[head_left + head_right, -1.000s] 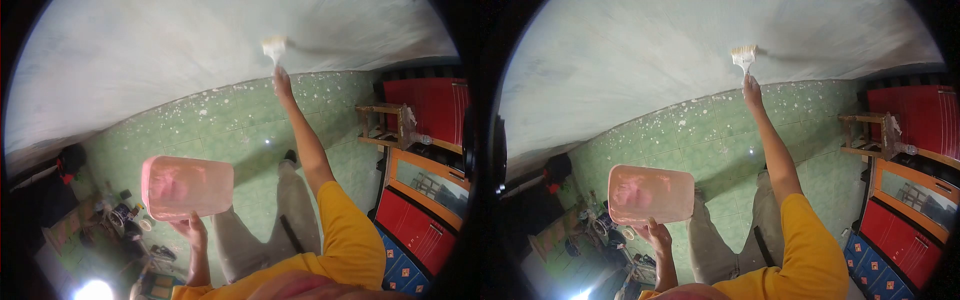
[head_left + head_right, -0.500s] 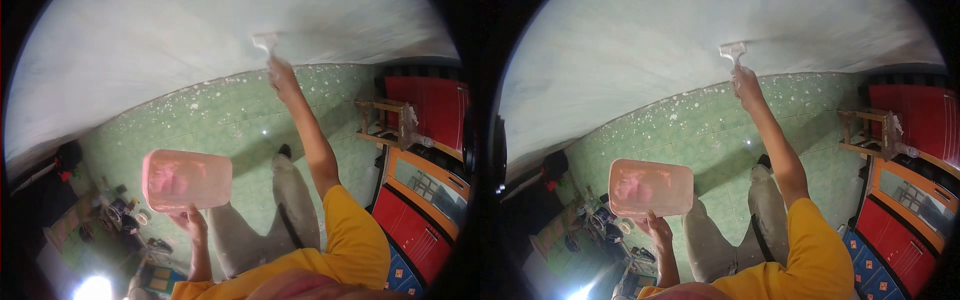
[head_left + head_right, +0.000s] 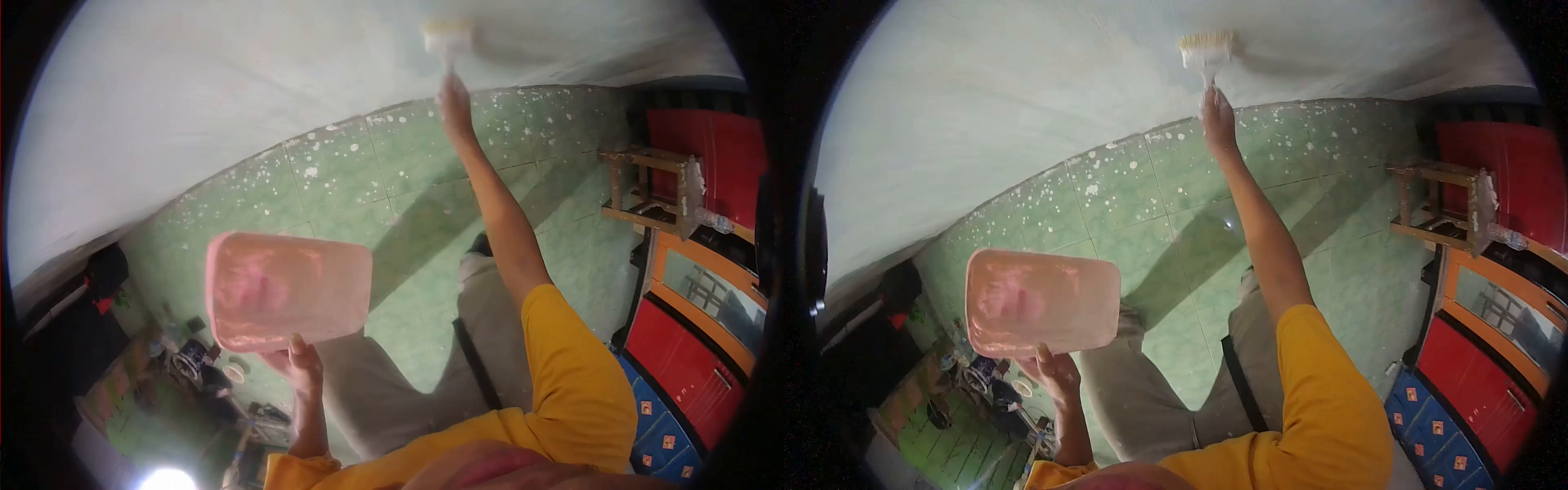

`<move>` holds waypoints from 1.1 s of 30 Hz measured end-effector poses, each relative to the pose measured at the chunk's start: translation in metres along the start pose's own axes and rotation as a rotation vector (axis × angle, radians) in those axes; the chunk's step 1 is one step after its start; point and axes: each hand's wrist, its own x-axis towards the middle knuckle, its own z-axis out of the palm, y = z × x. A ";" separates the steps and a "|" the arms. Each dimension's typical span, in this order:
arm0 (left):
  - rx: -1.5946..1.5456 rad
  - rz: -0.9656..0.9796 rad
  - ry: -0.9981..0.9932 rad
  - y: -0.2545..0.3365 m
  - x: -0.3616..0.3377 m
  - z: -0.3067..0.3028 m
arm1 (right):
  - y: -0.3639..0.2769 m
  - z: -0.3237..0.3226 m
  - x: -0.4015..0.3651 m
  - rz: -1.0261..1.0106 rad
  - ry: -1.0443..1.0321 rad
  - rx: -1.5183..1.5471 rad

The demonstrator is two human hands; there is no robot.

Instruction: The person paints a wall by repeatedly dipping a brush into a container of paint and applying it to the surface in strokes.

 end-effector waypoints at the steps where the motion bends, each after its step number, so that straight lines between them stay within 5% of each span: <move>1: 0.088 0.048 -0.002 -0.024 0.000 -0.005 | 0.037 -0.006 0.002 0.068 -0.007 0.033; 7: 0.328 0.178 -0.025 -0.093 0.005 -0.013 | 0.202 -0.044 -0.018 0.474 0.057 -0.261; 12: 0.373 0.141 -0.004 -0.086 -0.003 -0.024 | 0.174 -0.046 -0.006 0.790 0.014 -0.114; 16: 0.178 0.066 -0.090 -0.011 0.004 -0.020 | 0.045 -0.018 0.004 0.663 -0.040 -0.061; 19: -0.128 -0.058 -0.049 0.064 0.009 -0.009 | -0.087 -0.005 -0.019 0.529 -0.033 -0.088; 20: -0.012 -0.065 0.097 0.093 0.013 0.005 | -0.136 -0.005 -0.031 0.483 -0.037 -0.033; 25: -0.173 -0.054 -0.160 0.183 0.015 -0.018 | -0.343 -0.022 -0.106 0.352 -0.132 -0.050; 26: -0.426 -0.130 -0.229 0.211 0.016 -0.014 | -0.377 -0.025 -0.125 0.285 -0.152 -0.093; 29: -0.157 0.059 -0.108 0.278 0.017 -0.010 | -0.487 -0.016 -0.189 0.176 -0.145 -0.185; 33: -0.350 0.123 -0.178 0.353 0.009 -0.014 | -0.604 -0.025 -0.269 -0.055 -0.051 -0.043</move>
